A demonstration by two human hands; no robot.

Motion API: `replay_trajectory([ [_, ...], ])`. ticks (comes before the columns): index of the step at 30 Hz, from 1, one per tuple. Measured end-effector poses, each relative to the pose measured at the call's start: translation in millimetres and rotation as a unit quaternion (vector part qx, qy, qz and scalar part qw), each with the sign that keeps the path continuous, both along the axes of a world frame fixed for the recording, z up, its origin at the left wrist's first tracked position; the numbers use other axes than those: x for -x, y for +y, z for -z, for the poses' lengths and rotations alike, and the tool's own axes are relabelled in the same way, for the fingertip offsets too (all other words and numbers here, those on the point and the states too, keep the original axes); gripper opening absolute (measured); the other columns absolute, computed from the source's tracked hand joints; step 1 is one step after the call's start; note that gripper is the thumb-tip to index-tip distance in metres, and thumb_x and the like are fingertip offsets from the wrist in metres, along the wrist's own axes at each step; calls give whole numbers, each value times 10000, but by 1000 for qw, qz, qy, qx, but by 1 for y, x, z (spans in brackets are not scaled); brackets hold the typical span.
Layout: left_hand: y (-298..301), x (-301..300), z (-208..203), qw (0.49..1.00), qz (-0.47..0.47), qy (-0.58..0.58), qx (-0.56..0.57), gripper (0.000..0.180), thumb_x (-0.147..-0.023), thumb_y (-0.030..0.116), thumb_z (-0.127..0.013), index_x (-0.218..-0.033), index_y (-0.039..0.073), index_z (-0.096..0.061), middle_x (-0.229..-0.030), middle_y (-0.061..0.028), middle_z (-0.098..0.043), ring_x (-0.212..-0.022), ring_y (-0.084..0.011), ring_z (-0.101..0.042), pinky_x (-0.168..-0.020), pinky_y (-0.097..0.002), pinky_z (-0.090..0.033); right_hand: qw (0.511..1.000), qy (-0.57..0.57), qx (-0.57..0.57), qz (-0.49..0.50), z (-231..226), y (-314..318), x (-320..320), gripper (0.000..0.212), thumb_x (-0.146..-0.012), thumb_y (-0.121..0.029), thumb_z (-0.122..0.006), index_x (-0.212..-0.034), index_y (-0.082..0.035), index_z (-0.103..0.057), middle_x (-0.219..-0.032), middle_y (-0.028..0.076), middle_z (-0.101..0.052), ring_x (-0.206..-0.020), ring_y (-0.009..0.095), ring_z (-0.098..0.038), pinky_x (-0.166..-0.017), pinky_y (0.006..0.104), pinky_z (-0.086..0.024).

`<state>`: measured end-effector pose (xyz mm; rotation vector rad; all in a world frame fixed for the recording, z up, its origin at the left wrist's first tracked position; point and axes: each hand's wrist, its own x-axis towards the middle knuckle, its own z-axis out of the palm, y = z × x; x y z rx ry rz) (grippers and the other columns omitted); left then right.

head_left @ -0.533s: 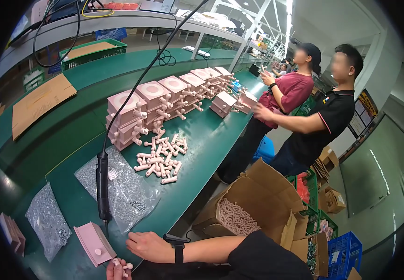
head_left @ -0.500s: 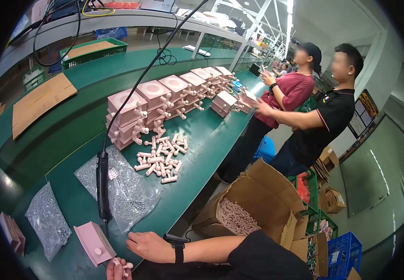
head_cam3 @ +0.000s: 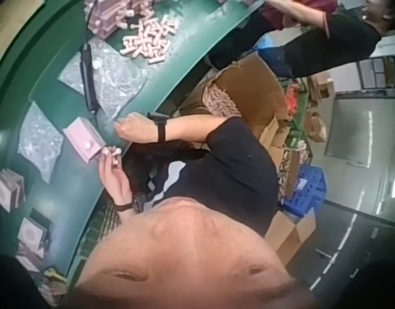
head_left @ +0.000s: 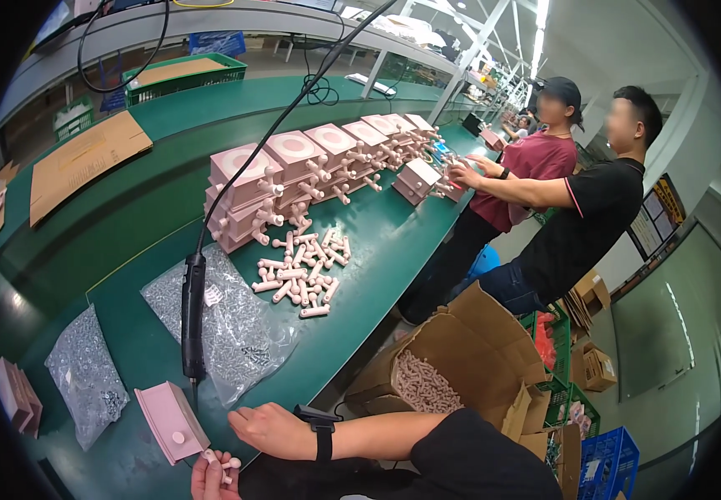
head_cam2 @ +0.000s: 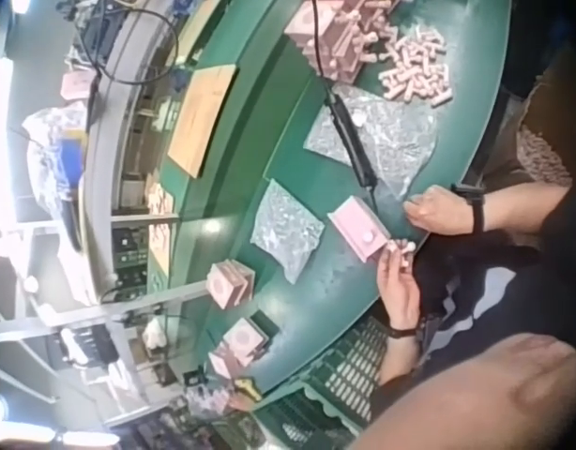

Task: The person assembles music boxes by picking up a pink box, inserting a white handle into the side, and securing it with a power screwdriver. They then place the finished box onto a stack on the workbench and repeat the process.

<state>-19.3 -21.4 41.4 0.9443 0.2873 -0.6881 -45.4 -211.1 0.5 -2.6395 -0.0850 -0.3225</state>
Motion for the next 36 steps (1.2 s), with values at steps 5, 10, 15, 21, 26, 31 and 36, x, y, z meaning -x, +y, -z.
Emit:
replay_trajectory([
  [5, -2, 3, 13, 999, -47, 0, -10, 224, -951, 54, -579, -1153, -42, -592, -1082, -131, -659, -1021, -212, -637, -900, -343, -510, 998, -9, -17, -55, -11, -4, -8, 95, -793, -60, -584, -853, -25, -520, -752, 137, -556, -676, 332, -622, -567, 420, -512],
  [10, -9, -8, 7, 997, -19, 68, 39, 256, -941, 47, -600, -1179, -49, -594, -1135, -154, -667, -1075, -244, -649, -951, -363, -505, 996, -21, -86, 20, -34, -11, -11, 108, -801, 7, -674, -905, -19, -657, -848, 163, -652, -725, 334, -650, -620, 389, -532],
  [15, 5, -7, 10, 995, -10, 90, 51, 252, -955, 64, -594, -1187, -33, -600, -1140, -126, -669, -1071, -224, -649, -968, -370, -503, 987, -15, -158, 15, -38, 11, -13, 128, -808, 53, -705, -929, 19, -677, -878, 136, -675, -712, 249, -674, -628, 305, -532],
  [21, 4, 3, 13, 991, -40, 90, 88, 261, -958, 57, -591, -1207, -22, -585, -1150, -113, -669, -1081, -204, -643, -988, -372, -499, 974, 11, -225, -8, -48, 27, -11, 130, -839, 50, -704, -961, 47, -659, -891, 108, -691, -745, 156, -680, -632, 260, -530],
  [26, 1, 5, 16, 990, -68, 81, 92, 271, -961, 50, -584, -1224, -18, -568, -1161, -106, -661, -1092, -194, -635, -1009, -373, -490, 892, 177, -412, 63, -53, 30, -14, 197, -878, 22, -692, -1051, 61, -607, -928, 110, -701, -770, 118, -674, -646, 241, -539],
  [31, 5, -1, 19, 988, -45, 94, 111, 258, -967, 47, -577, -1218, -12, -568, -1167, -96, -656, -1086, -187, -632, -1012, -371, -489, 859, 250, -441, 71, -58, 28, -27, 310, -884, 5, -698, -1147, 45, -539, -954, 105, -711, -783, 102, -679, -642, 213, -528],
  [36, 4, -2, 22, 987, -46, 100, 120, 254, -969, 43, -579, -1217, -11, -566, -1162, -94, -655, -1077, -179, -631, -1006, -366, -495, 829, 260, -486, 94, -63, 34, -35, 345, -856, -16, -724, -1126, 54, -520, -873, 98, -732, -750, 114, -711, -648, 227, -546],
])
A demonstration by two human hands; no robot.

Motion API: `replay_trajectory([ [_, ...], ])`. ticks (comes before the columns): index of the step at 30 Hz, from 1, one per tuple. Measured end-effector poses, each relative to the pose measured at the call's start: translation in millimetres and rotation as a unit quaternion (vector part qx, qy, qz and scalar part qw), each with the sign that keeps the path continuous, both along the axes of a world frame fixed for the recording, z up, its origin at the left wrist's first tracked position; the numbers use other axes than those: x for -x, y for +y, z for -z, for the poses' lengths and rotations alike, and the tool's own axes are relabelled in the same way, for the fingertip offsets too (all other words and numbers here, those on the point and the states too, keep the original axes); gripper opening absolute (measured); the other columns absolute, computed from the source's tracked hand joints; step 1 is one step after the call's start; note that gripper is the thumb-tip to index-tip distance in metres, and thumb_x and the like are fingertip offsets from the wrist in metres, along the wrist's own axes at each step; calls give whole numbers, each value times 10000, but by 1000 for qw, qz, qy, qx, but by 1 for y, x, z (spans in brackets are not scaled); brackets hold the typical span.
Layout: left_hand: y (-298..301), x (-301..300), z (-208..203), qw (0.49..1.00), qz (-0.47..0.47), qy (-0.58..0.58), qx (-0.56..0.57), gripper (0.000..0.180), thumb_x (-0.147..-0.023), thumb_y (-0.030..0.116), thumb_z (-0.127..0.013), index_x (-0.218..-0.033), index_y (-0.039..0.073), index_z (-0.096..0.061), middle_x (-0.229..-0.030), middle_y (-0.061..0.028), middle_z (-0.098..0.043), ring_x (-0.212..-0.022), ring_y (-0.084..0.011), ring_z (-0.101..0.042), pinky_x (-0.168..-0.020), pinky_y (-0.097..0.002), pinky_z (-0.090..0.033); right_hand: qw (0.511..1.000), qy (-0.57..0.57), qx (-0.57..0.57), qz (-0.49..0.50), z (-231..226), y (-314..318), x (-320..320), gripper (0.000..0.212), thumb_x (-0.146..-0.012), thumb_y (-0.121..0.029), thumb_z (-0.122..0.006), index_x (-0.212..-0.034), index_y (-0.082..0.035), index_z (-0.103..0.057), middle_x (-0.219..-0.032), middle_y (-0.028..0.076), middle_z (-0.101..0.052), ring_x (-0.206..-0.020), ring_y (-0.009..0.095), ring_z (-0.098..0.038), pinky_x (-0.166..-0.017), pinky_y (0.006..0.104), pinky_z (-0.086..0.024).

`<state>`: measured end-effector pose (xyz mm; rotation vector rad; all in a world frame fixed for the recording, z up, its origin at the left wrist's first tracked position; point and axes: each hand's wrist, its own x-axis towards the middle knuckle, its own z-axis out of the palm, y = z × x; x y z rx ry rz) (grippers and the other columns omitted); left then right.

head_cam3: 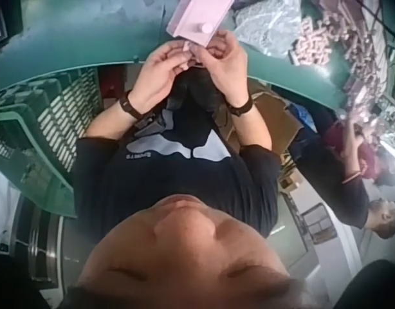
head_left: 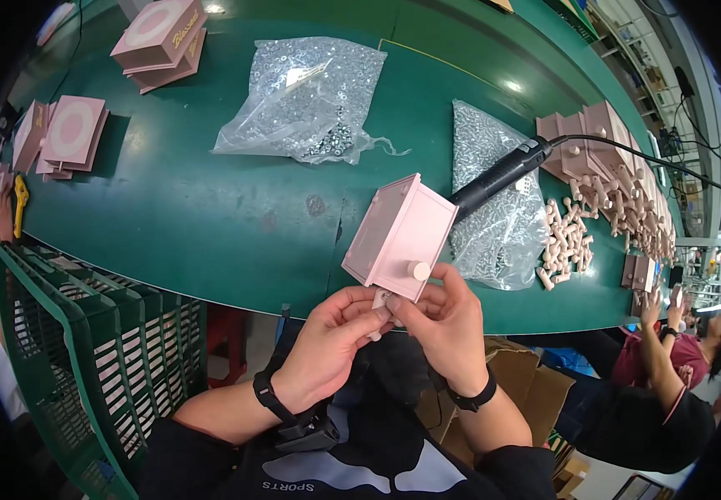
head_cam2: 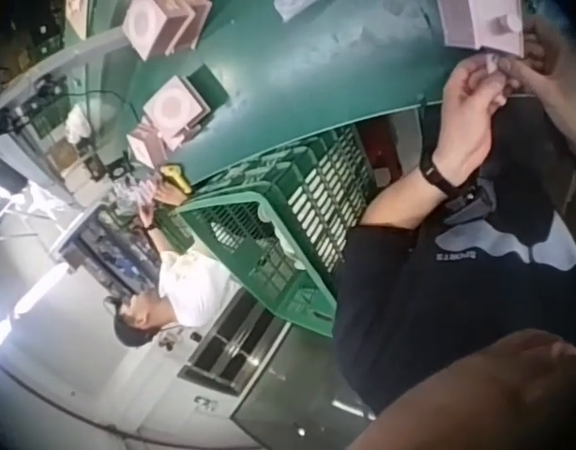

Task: The person assembles music boxes by picking up a pink box, inserting a white handle into the side, and securing it with a power screwdriver. They then place the finished box onto a stack on the workbench and repeat the process.

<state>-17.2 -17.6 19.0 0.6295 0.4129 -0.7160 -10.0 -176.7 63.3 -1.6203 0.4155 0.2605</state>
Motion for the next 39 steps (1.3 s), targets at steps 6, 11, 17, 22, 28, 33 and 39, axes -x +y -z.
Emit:
replay_trajectory([
  [6, 1, -1, -1, 999, 18, -6, -27, 266, -965, 46, -599, -1224, -8, -566, -1146, -84, -667, -1042, -167, -641, -944, -321, -504, 998, 60, 17, -22, -10, -1, -8, 379, -875, 7, -702, -1192, 20, -495, -968, 120, -726, -791, 106, -689, -607, 188, -496],
  [11, 1, 0, 2, 999, 24, -26, -18, 286, -963, 51, -609, -1240, -5, -565, -1137, -79, -676, -1018, -162, -649, -891, -291, -501, 998, 58, 36, -14, -10, 1, -8, 404, -849, 4, -715, -1180, 45, -487, -901, 126, -724, -767, 127, -708, -637, 217, -536],
  [17, -2, 0, 0, 999, 35, -16, -23, 305, -962, 51, -610, -1258, -6, -560, -1147, -80, -674, -1016, -163, -649, -883, -287, -499, 997, 60, 48, -6, -11, -1, -7, 418, -832, 9, -721, -1174, 57, -486, -878, 130, -722, -767, 134, -715, -662, 233, -560],
  [22, -3, 1, 0, 999, 28, -13, -22, 307, -961, 52, -611, -1259, -5, -563, -1153, -80, -671, -1016, -166, -650, -880, -285, -498, 997, 58, 50, -18, -9, -3, -8, 423, -854, 19, -707, -1220, 22, -497, -934, 107, -730, -749, 97, -682, -574, 180, -486],
  [28, 0, 1, 1, 999, 27, -14, -27, 304, -959, 53, -614, -1254, -6, -567, -1151, -77, -670, -1018, -165, -650, -876, -287, -501, 995, 72, 67, -28, -10, -1, -13, 408, -847, 27, -709, -1208, 21, -519, -942, 98, -724, -728, 92, -667, -595, 187, -499],
  [33, -1, -1, 2, 999, 31, -16, -28, 291, -957, 48, -612, -1240, -9, -573, -1138, -80, -671, -1017, -158, -649, -892, -299, -508, 998, 33, 51, -17, 11, -7, -8, 374, -840, 25, -722, -1172, 16, -550, -964, 95, -721, -742, 93, -666, -605, 202, -505],
  [39, -6, -3, -2, 999, 13, -13, -36, 235, -953, 40, -602, -1181, -14, -609, -1120, -94, -675, -1011, -164, -655, -934, -322, -514, 999, -3, 40, -35, 33, -17, 4, 296, -846, -41, -755, -1096, 9, -605, -877, 23, -684, -707, 49, -613, -609, 207, -487],
])
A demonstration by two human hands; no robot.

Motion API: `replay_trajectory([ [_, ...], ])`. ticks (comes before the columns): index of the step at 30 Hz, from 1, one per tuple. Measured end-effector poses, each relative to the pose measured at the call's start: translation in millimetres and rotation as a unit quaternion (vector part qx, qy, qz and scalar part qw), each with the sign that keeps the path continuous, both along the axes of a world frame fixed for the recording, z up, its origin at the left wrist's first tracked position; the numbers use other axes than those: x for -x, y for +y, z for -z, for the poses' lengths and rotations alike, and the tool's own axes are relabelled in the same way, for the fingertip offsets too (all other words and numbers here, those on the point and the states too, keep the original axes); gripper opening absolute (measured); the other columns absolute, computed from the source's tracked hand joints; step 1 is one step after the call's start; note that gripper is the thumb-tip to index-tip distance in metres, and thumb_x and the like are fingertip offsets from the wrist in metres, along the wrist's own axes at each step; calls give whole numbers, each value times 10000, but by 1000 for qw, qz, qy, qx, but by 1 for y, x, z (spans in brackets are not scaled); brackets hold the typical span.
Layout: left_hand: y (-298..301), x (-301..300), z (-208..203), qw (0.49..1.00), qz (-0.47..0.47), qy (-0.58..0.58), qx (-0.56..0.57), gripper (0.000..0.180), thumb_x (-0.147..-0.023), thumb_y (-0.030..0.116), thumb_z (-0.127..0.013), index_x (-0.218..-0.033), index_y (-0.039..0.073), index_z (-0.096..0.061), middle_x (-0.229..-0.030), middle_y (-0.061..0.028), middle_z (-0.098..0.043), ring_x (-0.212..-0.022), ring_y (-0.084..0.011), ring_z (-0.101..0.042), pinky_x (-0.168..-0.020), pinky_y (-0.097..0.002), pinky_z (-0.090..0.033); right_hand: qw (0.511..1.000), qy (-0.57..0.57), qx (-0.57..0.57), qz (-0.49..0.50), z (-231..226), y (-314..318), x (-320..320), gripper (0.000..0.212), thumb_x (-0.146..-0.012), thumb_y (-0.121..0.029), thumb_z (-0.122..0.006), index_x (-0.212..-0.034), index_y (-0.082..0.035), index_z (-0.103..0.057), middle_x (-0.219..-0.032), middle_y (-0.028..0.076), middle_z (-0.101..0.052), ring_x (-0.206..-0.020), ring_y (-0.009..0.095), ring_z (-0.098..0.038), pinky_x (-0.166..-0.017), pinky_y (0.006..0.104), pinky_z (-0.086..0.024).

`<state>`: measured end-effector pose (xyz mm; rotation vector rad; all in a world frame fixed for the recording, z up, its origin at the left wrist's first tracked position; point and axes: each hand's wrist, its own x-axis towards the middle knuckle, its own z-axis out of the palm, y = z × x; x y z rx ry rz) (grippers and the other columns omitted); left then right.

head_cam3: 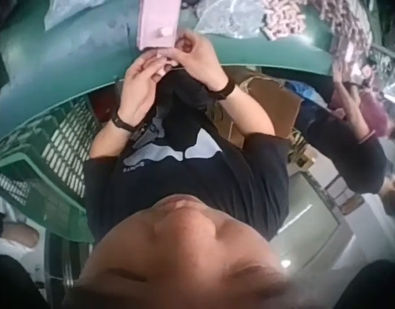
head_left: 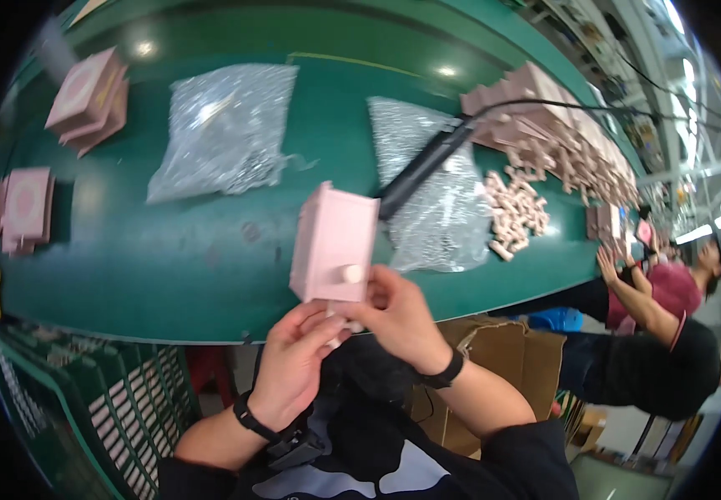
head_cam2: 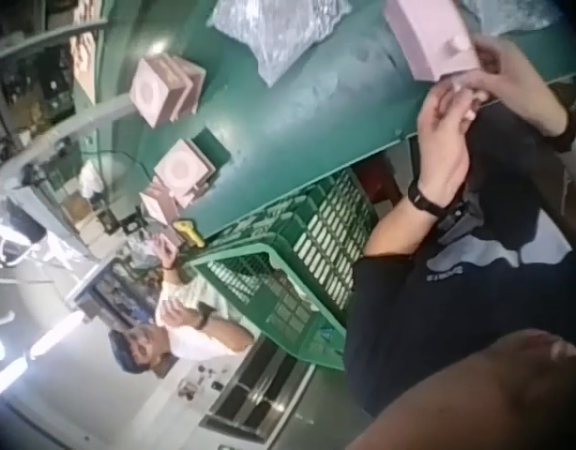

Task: The person assembles music boxes by picking up a pink box, inserting a white handle into the side, and securing it with a power screwdriver. They then place the finished box onto a stack on the workbench and repeat the process.

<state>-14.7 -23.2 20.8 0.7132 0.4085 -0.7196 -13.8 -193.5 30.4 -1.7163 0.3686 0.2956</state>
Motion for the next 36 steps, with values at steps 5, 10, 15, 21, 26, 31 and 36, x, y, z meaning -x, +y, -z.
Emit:
replay_trajectory([
  [5, 1, -1, -5, 1000, 16, -17, 4, 251, -951, 35, -608, -1193, -27, -594, -1104, -126, -684, -1001, -199, -673, -916, -306, -530, 992, -68, 108, -22, -33, -36, 6, 186, -873, -92, -747, -1012, -9, -657, -778, -31, -639, -686, 22, -574, -606, 187, -458],
  [10, 1, -2, -8, 999, 10, -16, -45, 211, -959, 57, -600, -1151, -26, -628, -1092, -122, -680, -1009, -217, -671, -923, -329, -532, 934, -192, 252, 163, -32, -111, -42, 267, -905, -191, -724, -1053, 12, -635, -802, 37, -687, -700, 53, -613, -596, 202, -472],
  [15, -2, -1, -12, 999, 21, -22, -44, 218, -960, 60, -602, -1154, -38, -624, -1101, -129, -678, -1024, -228, -671, -927, -331, -539, 870, -138, 450, 147, -40, -133, -130, 659, -854, -526, -704, -1152, 50, -586, -938, 210, -711, -818, 254, -709, -718, 332, -548],
  [21, -3, 1, -11, 999, 22, -35, -34, 244, -968, 81, -606, -1180, -39, -616, -1120, -131, -680, -1023, -207, -667, -930, -320, -535, 801, -85, 584, 105, -45, -129, -168, 736, -816, -634, -669, -1059, 61, -644, -916, 261, -704, -892, 376, -701, -814, 401, -541],
  [26, 1, -3, -8, 999, 11, -24, -29, 236, -969, 85, -605, -1175, -30, -623, -1099, -112, -686, -1012, -182, -666, -913, -292, -532, 908, -247, 298, 159, -80, -96, -136, 403, -845, -391, -746, -861, 9, -704, -796, 98, -704, -755, 227, -673, -751, 344, -522],
  [31, 2, 1, -10, 1000, 7, -18, -9, 238, -960, 91, -613, -1169, -22, -625, -1105, -115, -682, -1023, -198, -674, -929, -303, -529, 877, -459, 59, 131, -81, -44, -73, 368, -854, -291, -766, -1023, -16, -590, -887, 84, -649, -800, 203, -623, -764, 354, -498],
  [36, 1, -1, -8, 1000, 17, -21, -2, 234, -959, 103, -618, -1164, -10, -628, -1115, -111, -681, -1030, -207, -681, -945, -311, -527, 900, -422, -106, 17, -54, -27, -49, 499, -845, -355, -779, -1095, -19, -507, -924, 99, -623, -807, 216, -607, -758, 381, -497],
])
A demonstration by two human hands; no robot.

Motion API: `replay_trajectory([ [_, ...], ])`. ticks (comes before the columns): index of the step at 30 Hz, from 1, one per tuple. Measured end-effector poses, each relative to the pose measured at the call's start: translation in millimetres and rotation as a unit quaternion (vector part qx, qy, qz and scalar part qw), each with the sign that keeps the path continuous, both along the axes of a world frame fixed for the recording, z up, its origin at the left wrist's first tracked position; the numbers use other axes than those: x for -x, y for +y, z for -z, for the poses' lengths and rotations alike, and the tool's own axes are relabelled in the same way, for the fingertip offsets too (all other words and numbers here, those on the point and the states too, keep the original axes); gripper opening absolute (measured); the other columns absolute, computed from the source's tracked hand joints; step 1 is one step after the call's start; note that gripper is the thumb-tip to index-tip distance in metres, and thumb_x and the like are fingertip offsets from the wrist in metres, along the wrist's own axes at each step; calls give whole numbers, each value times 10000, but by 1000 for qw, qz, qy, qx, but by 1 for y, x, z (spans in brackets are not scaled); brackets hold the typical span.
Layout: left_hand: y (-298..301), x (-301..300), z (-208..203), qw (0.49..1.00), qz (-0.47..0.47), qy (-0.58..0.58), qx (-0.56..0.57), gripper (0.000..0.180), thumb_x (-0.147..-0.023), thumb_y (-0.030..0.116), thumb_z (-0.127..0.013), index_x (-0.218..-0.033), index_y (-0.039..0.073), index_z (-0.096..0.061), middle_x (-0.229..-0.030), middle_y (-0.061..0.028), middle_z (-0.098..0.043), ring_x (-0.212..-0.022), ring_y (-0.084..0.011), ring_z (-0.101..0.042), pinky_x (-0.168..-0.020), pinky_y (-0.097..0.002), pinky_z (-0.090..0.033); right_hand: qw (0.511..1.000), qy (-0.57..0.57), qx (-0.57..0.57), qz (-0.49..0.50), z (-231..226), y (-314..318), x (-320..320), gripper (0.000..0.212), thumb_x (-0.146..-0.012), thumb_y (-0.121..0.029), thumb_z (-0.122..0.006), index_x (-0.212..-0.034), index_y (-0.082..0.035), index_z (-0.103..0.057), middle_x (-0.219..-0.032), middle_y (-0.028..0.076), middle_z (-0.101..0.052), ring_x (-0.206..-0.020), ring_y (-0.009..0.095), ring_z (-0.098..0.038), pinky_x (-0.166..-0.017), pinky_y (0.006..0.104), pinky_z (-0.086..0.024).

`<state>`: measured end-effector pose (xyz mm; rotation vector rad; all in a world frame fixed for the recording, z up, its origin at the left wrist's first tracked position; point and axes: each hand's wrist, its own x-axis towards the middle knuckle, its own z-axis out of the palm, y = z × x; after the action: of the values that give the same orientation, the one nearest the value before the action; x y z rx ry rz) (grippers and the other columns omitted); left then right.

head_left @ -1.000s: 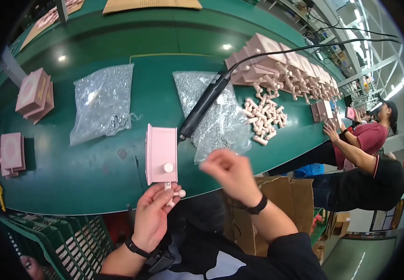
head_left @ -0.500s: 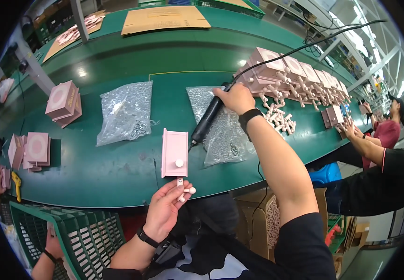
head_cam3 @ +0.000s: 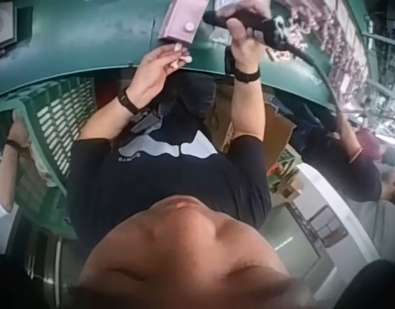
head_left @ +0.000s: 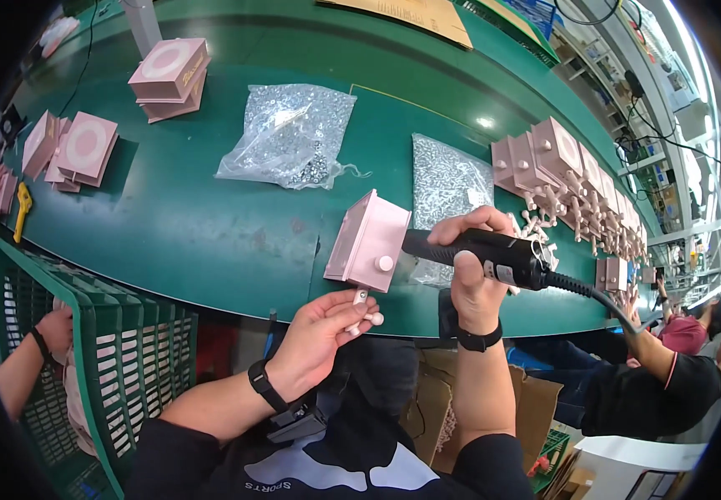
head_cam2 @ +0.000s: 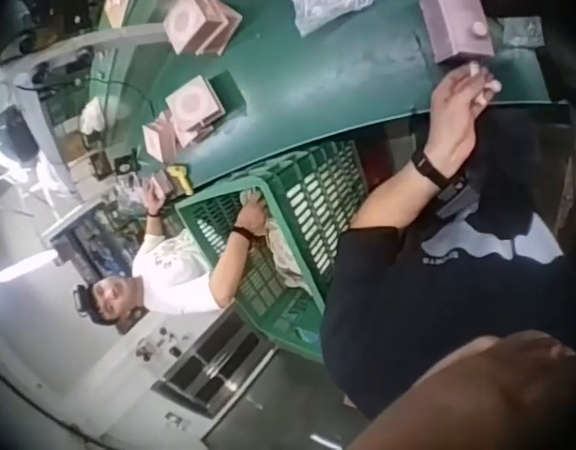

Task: The person assembles music boxes by picking up a pink box, inserting a white handle into the side, and securing it with a power screwdriver. They then place the finished box onto a stack on the workbench and repeat the process.

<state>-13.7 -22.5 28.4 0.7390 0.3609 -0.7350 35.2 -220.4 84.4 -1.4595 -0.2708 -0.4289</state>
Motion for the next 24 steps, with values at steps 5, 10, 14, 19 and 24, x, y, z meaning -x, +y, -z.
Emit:
replay_trajectory([
  [5, -1, 2, 5, 1000, -16, 10, 4, 227, -963, 110, -619, -1157, -7, -631, -1099, -95, -689, -1021, -195, -682, -943, -301, -525, 999, -13, -39, -15, -22, 2, 19, 568, -824, -449, -776, -1080, -49, -466, -788, 67, -551, -666, 193, -572, -639, 351, -505],
  [10, 2, 3, 1, 1000, -7, 23, -3, 218, -959, 103, -630, -1151, 0, -634, -1072, -77, -700, -1006, -170, -681, -933, -292, -524, 996, 11, -84, -1, -67, 30, 52, 487, -881, -460, -672, -1026, -62, -431, -712, 58, -494, -508, 169, -500, -492, 334, -468],
  [14, 0, 2, 1, 1000, 0, 14, 5, 219, -958, 106, -638, -1155, 13, -637, -1064, -62, -706, -983, -139, -676, -906, -272, -516, 999, -7, -48, 11, -66, 45, 51, 447, -898, -454, -615, -1002, -65, -422, -701, 60, -490, -476, 166, -478, -475, 339, -457],
  [19, 0, 3, 1, 1000, -2, 9, 9, 213, -969, 120, -634, -1165, 36, -645, -1055, -41, -716, -951, -102, -672, -856, -236, -500, 998, 1, -57, 9, -61, 50, 49, 463, -889, -464, -632, -999, -67, -421, -702, 58, -493, -495, 164, -490, -487, 337, -459],
  [24, -1, 4, 1, 1000, -10, 17, 10, 200, -970, 121, -631, -1151, 39, -653, -1041, -40, -719, -947, -97, -670, -854, -231, -496, 999, 15, -48, 10, -59, 52, 47, 468, -887, -470, -639, -997, -69, -424, -705, 56, -495, -508, 164, -497, -498, 337, -459],
])
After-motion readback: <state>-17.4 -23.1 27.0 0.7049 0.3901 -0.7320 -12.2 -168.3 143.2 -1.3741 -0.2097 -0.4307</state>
